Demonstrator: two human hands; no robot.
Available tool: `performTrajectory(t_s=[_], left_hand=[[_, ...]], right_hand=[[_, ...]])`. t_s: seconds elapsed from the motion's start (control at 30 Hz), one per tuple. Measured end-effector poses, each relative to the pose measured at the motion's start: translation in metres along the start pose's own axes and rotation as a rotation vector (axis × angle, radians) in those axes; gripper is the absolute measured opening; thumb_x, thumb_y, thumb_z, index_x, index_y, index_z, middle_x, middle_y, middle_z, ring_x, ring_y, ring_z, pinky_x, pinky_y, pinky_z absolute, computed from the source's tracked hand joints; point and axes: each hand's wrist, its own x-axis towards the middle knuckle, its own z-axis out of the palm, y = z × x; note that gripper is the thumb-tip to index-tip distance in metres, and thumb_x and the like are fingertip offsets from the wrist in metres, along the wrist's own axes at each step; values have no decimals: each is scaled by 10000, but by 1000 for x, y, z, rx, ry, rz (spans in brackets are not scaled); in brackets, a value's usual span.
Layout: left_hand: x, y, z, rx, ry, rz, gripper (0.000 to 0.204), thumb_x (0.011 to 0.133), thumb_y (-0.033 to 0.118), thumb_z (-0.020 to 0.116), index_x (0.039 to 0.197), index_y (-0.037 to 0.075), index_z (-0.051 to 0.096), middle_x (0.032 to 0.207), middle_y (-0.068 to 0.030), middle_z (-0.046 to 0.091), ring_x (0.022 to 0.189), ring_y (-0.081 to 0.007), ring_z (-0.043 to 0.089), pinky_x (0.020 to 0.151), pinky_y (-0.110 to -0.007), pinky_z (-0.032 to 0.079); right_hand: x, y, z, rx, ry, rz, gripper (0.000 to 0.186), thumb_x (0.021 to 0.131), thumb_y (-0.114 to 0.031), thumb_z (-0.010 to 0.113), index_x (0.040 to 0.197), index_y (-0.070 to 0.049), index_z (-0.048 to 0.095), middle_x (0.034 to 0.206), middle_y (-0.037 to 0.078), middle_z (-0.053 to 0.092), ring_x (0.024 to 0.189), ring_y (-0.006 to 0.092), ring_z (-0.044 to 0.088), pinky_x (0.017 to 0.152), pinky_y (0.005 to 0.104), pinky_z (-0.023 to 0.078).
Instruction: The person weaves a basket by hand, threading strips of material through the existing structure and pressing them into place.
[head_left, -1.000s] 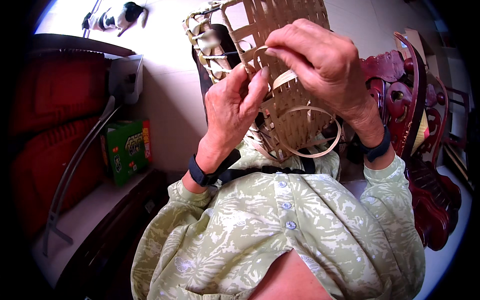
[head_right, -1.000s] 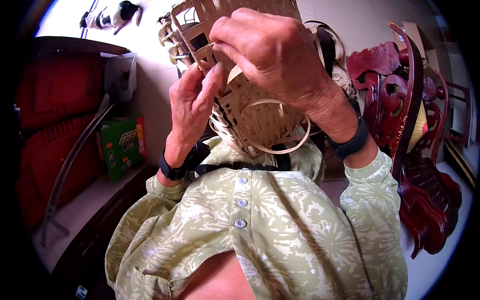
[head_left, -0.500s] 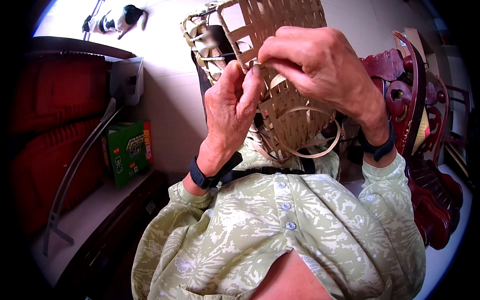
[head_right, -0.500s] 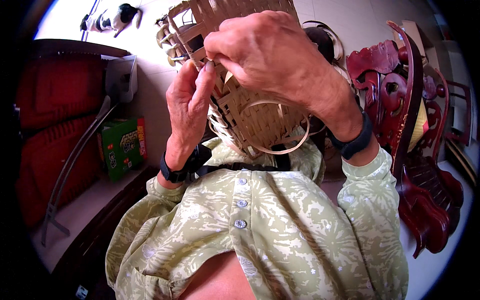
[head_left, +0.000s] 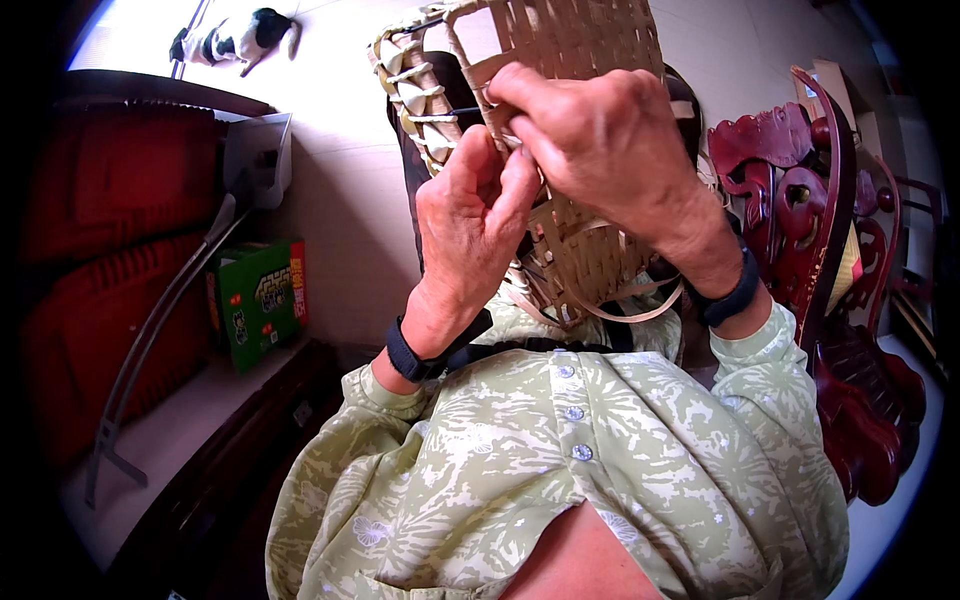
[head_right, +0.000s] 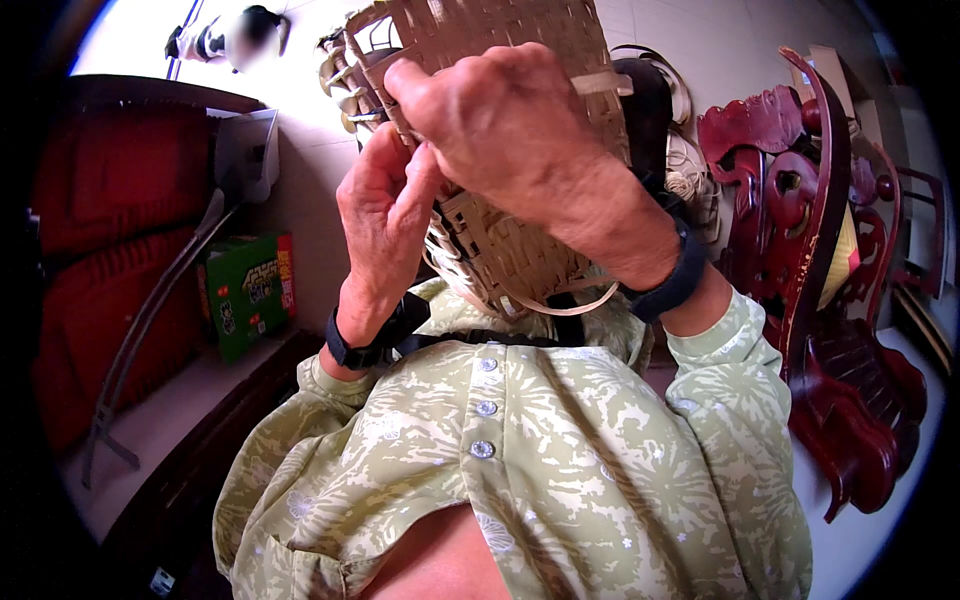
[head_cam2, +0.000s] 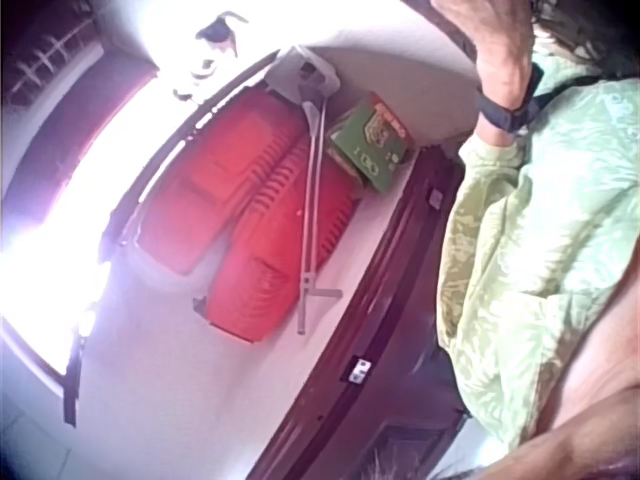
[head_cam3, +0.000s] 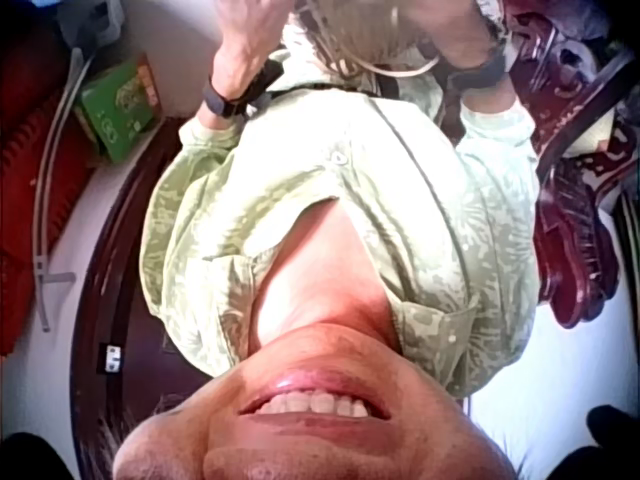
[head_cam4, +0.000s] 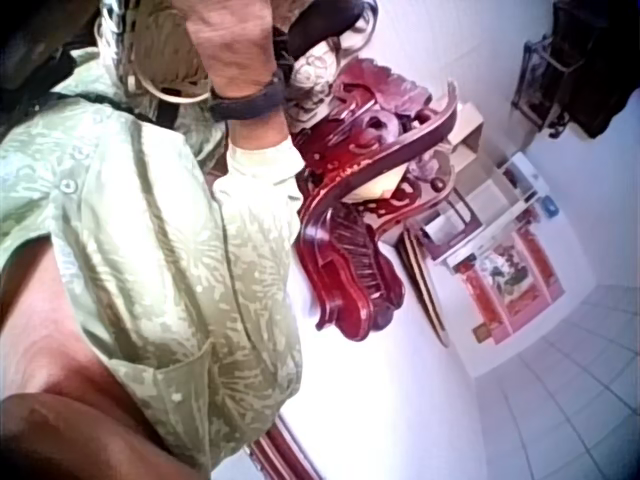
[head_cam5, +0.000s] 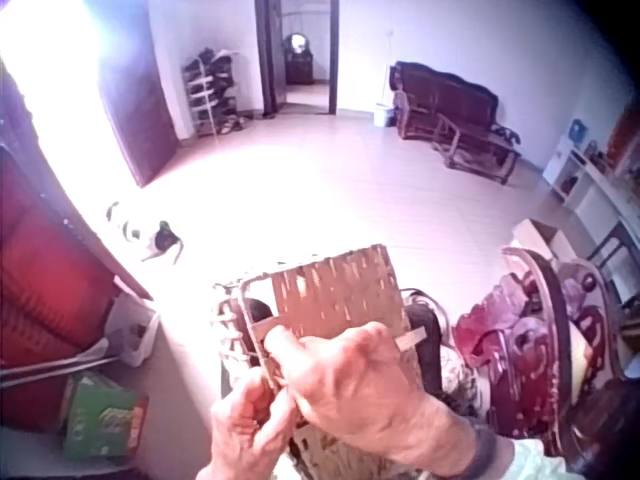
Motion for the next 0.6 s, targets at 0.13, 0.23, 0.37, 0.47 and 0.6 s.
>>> performTrajectory(t_s=[0.13, 0.23, 0.37, 0.47, 0.6], left_hand=[[7, 21, -23, 96, -138, -77, 136, 888, 130, 688, 877, 27, 600, 679, -5, 608, 589, -38, 518, 530, -224, 447], [29, 48, -44, 538, -192, 144, 219, 796, 179, 773, 886, 32, 638, 721, -48, 655, 598, -106, 596, 572, -264, 494], [49, 62, -61, 598, -429, 212, 255, 765, 188, 799, 899, 20, 662, 767, -67, 677, 709, -148, 650, 673, -298, 529], [52, 82, -76, 494, -307, 54, 125, 861, 44, 694, 976, -5, 680, 881, -63, 700, 814, -129, 645, 749, -287, 516], [59, 55, -77, 493, -340, 317, 221, 882, 49, 659, 1101, 26, 680, 1026, -112, 701, 969, -186, 663, 844, -302, 503]], right_hand=[[-2, 0, 9, -44, 76, -44, 126, 732, -158, 667, 786, -90, 576, 573, 68, 630, 552, 252, 672, 497, 371, 501], [-5, -2, 9, -15, 104, -72, 121, 737, -148, 646, 807, -89, 566, 603, 71, 639, 568, 261, 671, 525, 396, 503], [0, -2, 2, 79, 6, -3, 182, 765, -176, 650, 892, -67, 579, 618, 80, 630, 572, 288, 661, 543, 416, 497], [-5, 0, 9, 82, 25, 20, 165, 774, -173, 652, 886, -71, 586, 627, 91, 640, 592, 294, 671, 553, 425, 511], [-2, 0, 10, 63, 38, 59, 154, 770, -156, 661, 876, -74, 585, 618, 94, 635, 594, 297, 673, 544, 424, 518]])
